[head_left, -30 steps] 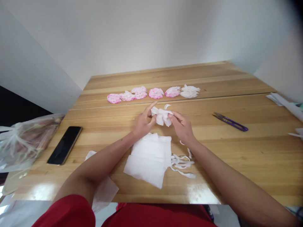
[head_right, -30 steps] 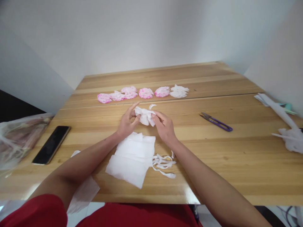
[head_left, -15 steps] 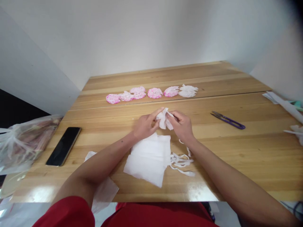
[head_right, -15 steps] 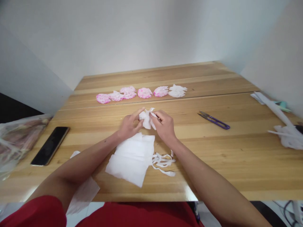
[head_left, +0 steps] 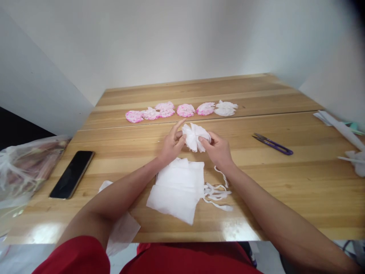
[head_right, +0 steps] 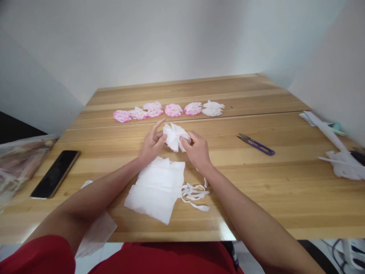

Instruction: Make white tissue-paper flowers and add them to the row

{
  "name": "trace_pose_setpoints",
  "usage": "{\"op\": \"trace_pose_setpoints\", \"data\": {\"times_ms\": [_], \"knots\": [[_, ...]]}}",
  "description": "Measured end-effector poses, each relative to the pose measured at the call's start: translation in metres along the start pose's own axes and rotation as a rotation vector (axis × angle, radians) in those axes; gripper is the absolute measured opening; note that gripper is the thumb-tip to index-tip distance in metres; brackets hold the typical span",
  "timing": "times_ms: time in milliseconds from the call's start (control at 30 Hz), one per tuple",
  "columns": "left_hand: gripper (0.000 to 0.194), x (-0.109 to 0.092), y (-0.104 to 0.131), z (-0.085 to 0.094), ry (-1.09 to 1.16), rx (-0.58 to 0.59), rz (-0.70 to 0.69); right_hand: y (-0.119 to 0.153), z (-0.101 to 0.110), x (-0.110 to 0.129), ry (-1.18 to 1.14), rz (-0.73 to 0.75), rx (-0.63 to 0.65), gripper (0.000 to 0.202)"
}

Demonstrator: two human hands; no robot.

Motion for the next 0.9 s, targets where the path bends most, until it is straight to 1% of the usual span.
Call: {"op": "trace_pose_setpoints", "data": {"times_ms": [100,200,300,400,500,600,767,900], "knots": [[0.06,0.001,-0.001,0.003,0.025,-0.025,0.016,0.0,0.0,-0.006,-0.082,-0.048,-0.011,0.023],[0.062,0.0,-0.001,0.003,0.038,-0.027,0.027,-0.001,-0.006,-0.001,-0.144,-0.046,0.046,0.029],[0.062,-0.003,0.001,0.0,0.012,0.006,0.032,0.0,-0.008,0.006,-0.072,-0.019,0.077,0.025],[0.059,-0.01,0.004,-0.004,-0.031,0.045,-0.007,0.0,-0.004,0.006,0.017,-0.018,0.053,0.019],[0.06,-0.014,0.006,-0.008,-0.033,0.082,-0.043,0.0,-0.004,0.005,0.033,-0.003,0.049,0.017],[0.066,-0.016,0.006,-0.012,-0.033,0.113,-0.051,0.001,-0.008,0.01,0.034,0.04,0.088,0.015],[0.067,-0.019,0.006,-0.011,-0.115,0.058,-0.066,0.002,-0.014,0.024,-0.018,0.1,0.169,0.026],[0.066,-0.018,0.005,-0.01,-0.133,0.059,-0.064,0.002,-0.015,0.025,-0.048,0.103,0.167,0.027]]}}
Point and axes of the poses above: each hand's wrist, its own y-axis away from the middle knuckle, its own z-axis out of the back of the hand, x = y × z, the point moved 10 cm from there along -y, towards the middle knuckle, and after that the axes turned 12 degrees about z, right-handed, at the moved point
